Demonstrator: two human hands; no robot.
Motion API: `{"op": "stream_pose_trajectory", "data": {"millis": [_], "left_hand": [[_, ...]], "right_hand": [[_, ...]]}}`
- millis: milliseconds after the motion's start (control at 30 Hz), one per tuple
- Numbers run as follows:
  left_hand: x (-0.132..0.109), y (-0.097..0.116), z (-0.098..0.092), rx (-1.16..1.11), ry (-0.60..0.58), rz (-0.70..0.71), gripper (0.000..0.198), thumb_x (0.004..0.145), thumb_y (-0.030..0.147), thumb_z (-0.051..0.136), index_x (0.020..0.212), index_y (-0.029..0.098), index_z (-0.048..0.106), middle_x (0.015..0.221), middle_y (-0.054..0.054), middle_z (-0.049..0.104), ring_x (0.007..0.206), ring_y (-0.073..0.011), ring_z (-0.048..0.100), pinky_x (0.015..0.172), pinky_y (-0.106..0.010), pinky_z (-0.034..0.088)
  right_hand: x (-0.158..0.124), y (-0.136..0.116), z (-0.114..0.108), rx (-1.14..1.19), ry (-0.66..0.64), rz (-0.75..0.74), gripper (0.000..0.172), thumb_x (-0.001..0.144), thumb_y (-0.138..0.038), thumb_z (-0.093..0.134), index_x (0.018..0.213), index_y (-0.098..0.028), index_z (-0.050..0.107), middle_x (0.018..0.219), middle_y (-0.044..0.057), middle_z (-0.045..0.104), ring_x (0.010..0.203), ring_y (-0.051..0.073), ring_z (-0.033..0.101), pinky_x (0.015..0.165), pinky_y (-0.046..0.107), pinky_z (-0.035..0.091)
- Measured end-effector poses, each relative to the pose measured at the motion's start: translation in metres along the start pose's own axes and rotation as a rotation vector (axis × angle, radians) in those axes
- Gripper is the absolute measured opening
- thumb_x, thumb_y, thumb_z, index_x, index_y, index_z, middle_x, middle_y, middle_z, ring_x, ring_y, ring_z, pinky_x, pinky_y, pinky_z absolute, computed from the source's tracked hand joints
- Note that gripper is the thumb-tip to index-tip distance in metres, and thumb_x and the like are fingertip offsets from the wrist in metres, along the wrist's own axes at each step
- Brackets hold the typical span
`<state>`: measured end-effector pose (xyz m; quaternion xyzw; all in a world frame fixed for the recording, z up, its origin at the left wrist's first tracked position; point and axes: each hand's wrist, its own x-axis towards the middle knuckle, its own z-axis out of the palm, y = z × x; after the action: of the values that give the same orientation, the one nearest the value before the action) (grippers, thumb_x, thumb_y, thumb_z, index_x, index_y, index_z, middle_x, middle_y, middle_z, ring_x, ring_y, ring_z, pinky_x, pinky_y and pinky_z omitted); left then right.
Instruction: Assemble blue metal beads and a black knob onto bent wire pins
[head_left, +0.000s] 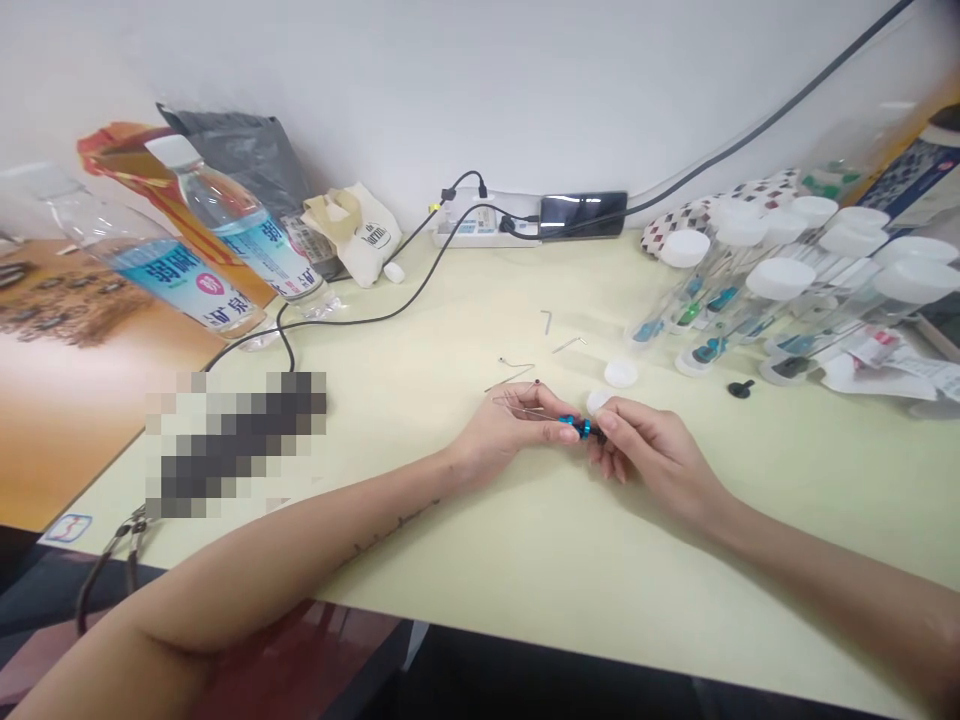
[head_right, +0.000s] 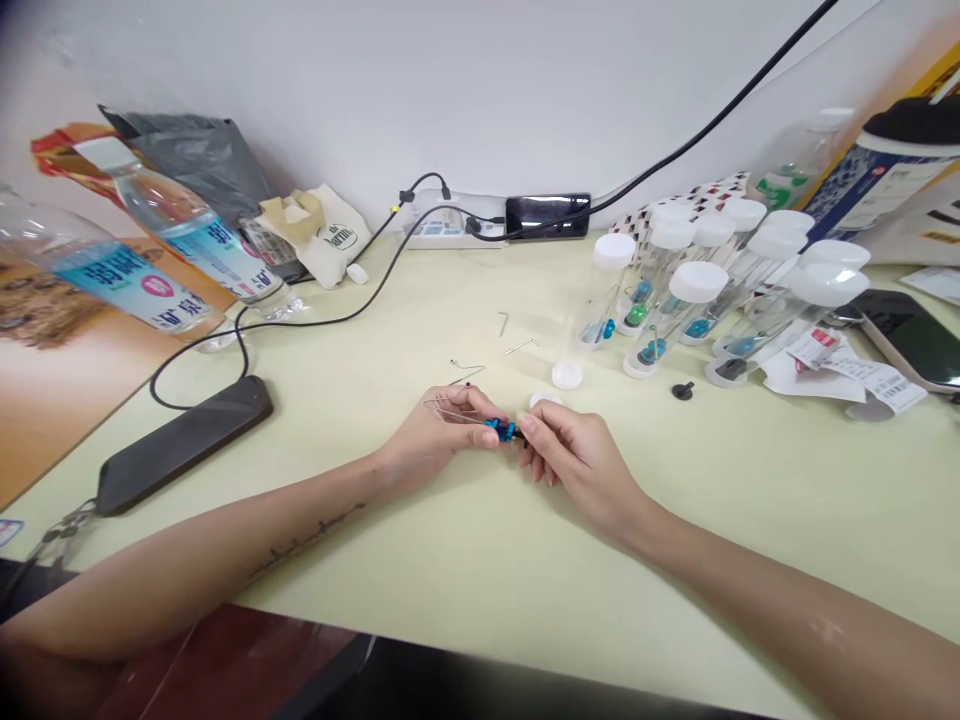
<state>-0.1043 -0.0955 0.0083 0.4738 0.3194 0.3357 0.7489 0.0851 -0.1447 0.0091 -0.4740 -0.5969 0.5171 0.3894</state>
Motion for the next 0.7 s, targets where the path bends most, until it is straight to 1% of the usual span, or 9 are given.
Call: {"op": "stream_pose_trajectory", "data": {"millis": [100,200,333,467,700], "left_hand": [[-0.0002,0.0,0.0009,-0.026,0.014,0.014,0.021,0.06,0.018,0.082,0.073,0.011,0.066,0.076,-0.003,0.072,0.077,-0.0148,0.069,0.079,-0.03,0.051],[-0.0004,0.0021,0.0001,-0.041,0.046,0.02,0.022,0.059,0.016,0.082,0.073,0.011,0.066,0.075,-0.002,0.071,0.074,-0.0117,0.068,0.075,-0.025,0.051],[-0.0007,0.0058,-0.0025,-0.006,0.078,-0.002,0.024,0.058,0.015,0.083,0.074,0.01,0.067,0.072,-0.002,0.071,0.07,-0.0097,0.066,0.07,-0.021,0.051],[-0.0006,0.0062,-0.0051,-0.006,0.074,-0.016,0.022,0.06,0.014,0.082,0.073,0.01,0.066,0.074,-0.001,0.071,0.07,-0.0086,0.066,0.071,-0.02,0.051],[-0.002,0.0044,-0.007,0.002,0.03,-0.048,0.019,0.062,0.013,0.08,0.074,0.011,0.066,0.076,-0.001,0.072,0.072,-0.0085,0.066,0.07,-0.02,0.051]], "right_hand": [[0.0018,0.0029,0.0008,0.034,-0.004,0.039,0.043,0.094,-0.051,0.042,0.071,-0.017,0.055,0.062,0.0,0.06,0.05,0.007,0.05,0.048,0.021,0.04],[0.0004,0.0042,0.0001,0.067,-0.018,0.059,0.045,0.094,-0.053,0.04,0.074,-0.017,0.056,0.063,0.001,0.06,0.051,0.008,0.05,0.048,0.021,0.039],[-0.0009,0.0029,-0.0002,0.041,-0.075,0.06,0.037,0.093,-0.049,0.047,0.075,-0.017,0.056,0.065,-0.001,0.056,0.055,0.007,0.048,0.051,0.021,0.038],[0.0005,0.0021,0.0018,0.067,-0.05,0.052,0.024,0.088,-0.044,0.058,0.088,-0.02,0.055,0.069,-0.003,0.051,0.06,0.008,0.046,0.053,0.022,0.037],[0.0002,0.0024,0.0012,0.037,-0.052,0.076,0.021,0.087,-0.042,0.059,0.088,-0.021,0.055,0.069,-0.004,0.048,0.062,0.009,0.042,0.054,0.023,0.033]]}}
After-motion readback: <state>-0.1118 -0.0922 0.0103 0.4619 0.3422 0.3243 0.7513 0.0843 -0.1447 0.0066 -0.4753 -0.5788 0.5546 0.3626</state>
